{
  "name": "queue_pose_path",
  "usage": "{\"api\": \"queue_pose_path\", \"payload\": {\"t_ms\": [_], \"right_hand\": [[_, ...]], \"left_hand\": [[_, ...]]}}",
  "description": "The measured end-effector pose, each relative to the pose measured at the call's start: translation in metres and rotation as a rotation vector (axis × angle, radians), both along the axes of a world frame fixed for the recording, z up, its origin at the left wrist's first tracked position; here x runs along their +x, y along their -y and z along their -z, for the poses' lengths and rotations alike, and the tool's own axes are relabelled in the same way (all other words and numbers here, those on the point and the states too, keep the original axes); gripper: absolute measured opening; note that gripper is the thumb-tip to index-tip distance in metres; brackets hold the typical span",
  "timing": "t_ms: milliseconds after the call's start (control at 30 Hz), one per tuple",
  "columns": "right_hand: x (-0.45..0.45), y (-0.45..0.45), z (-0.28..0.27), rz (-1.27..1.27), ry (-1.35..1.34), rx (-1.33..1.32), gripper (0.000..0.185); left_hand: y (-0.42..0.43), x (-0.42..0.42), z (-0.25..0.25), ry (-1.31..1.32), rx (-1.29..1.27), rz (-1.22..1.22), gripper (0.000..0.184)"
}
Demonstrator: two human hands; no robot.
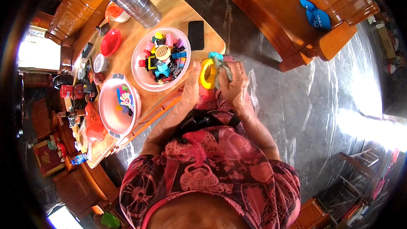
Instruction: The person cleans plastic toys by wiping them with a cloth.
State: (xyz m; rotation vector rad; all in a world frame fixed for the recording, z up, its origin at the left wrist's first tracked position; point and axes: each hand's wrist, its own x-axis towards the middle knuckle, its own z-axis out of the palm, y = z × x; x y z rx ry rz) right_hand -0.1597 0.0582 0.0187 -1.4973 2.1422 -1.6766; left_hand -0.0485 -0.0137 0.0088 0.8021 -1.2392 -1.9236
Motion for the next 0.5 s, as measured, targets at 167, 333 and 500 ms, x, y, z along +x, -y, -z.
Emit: {"api": "queue_pose_path", "payload": {"t_ms": [167, 333, 500], "right_hand": [[0.016, -0.01, -0.001, -0.053, 0.028, 0.038, 0.018], [0.022, -0.013, -0.007, -0.094, -0.04, 0.008, 0.017], [0.036, -0.016, -0.018, -0.209, -0.065, -0.1, 0.022]], "left_hand": [[0.004, 0.005, -0.023, -0.054, -0.079, 0.143, 0.053], [0.005, -0.001, 0.024, 0.228, -0.301, -0.117, 0.058], [0.004, 0.0, -0.004, 0.128, -0.08, -0.001, 0.059]]}}
